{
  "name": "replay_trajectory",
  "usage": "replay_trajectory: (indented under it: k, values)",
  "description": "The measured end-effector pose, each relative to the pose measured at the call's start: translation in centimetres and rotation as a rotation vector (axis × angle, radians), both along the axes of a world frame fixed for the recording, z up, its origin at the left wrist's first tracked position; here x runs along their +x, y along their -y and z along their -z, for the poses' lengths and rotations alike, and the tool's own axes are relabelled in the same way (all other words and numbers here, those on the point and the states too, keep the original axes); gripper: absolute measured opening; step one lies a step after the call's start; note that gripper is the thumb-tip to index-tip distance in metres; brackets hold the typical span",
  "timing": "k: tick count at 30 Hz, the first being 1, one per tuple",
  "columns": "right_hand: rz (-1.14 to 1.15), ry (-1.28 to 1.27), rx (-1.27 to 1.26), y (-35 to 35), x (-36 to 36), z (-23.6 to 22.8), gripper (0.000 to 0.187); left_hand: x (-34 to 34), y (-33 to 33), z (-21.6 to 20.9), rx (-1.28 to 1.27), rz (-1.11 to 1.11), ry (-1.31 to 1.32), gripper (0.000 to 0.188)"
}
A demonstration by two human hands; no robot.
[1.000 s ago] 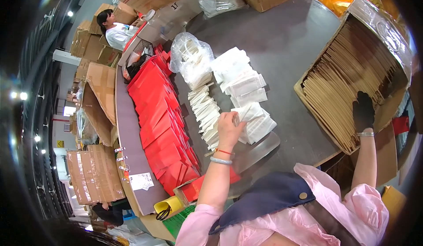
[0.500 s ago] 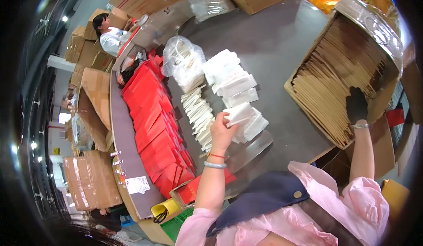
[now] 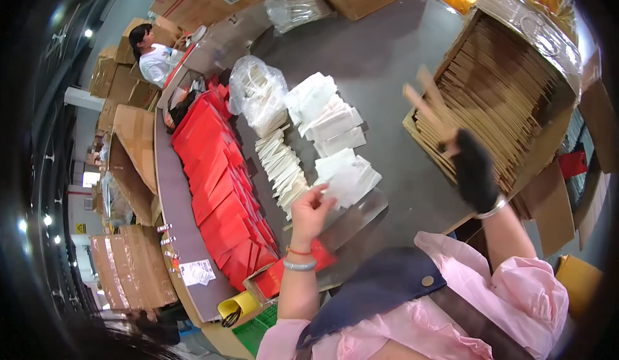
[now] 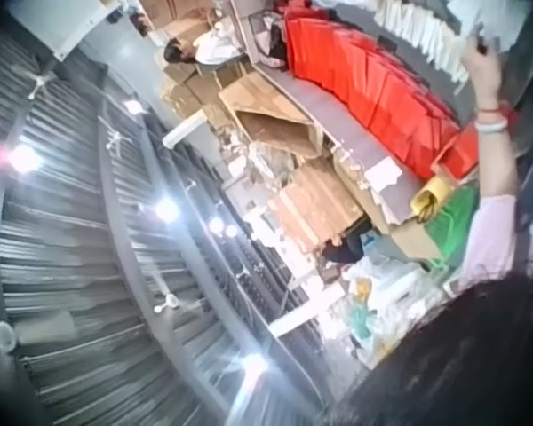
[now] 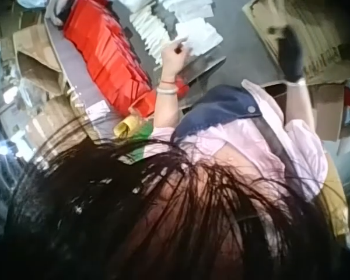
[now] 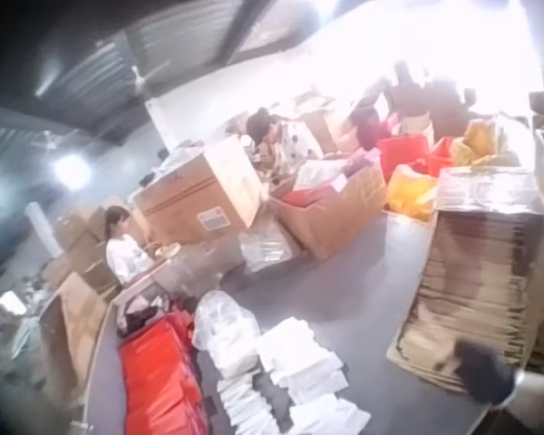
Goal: Stuffing small white paper slips into red envelopes using a wooden stick as an aid.
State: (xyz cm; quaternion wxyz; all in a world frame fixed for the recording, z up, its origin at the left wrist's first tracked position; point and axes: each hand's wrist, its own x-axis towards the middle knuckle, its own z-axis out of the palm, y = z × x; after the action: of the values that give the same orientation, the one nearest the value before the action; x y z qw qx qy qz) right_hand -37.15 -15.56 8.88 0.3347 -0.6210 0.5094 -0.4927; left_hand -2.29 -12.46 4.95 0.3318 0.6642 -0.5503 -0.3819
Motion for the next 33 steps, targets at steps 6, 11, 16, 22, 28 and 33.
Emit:
replay_trajectory:
  k: [6, 11, 16, 22, 28, 33]
  values:
    - [-0.244, -0.008, 0.144, -1.9, 5.9, 10.5, 0.011, -0.9, -6.8, 1.2, -0.238, 0.326, 0.694, 0.039]
    - [-0.506, -0.448, -0.107, 0.2, 7.1, 7.6, 0.021, -1.2, -8.2, 0.0, -0.16, 0.083, 0.663, 0.046]
    - [-0.695, -0.762, -0.075, 0.7, 7.7, 6.6, 0.024, 1.7, -11.1, -0.4, -0.177, 0.058, 0.64, 0.061]
    - [-0.798, -0.594, -0.237, 0.3, 11.5, 8.3, 0.019, -0.8, -9.7, -0.4, -0.137, 0.113, 0.65, 0.073]
    - [-0.622, -0.407, 0.095, -2.2, 12.7, 11.9, 0.025, -0.8, -9.6, 1.4, -0.162, 0.121, 0.646, 0.076]
    - [-0.764, -0.318, 0.141, -2.8, 16.1, 6.7, 0.048, -0.6, -8.0, -0.2, -0.162, 0.22, 0.601, 0.066]
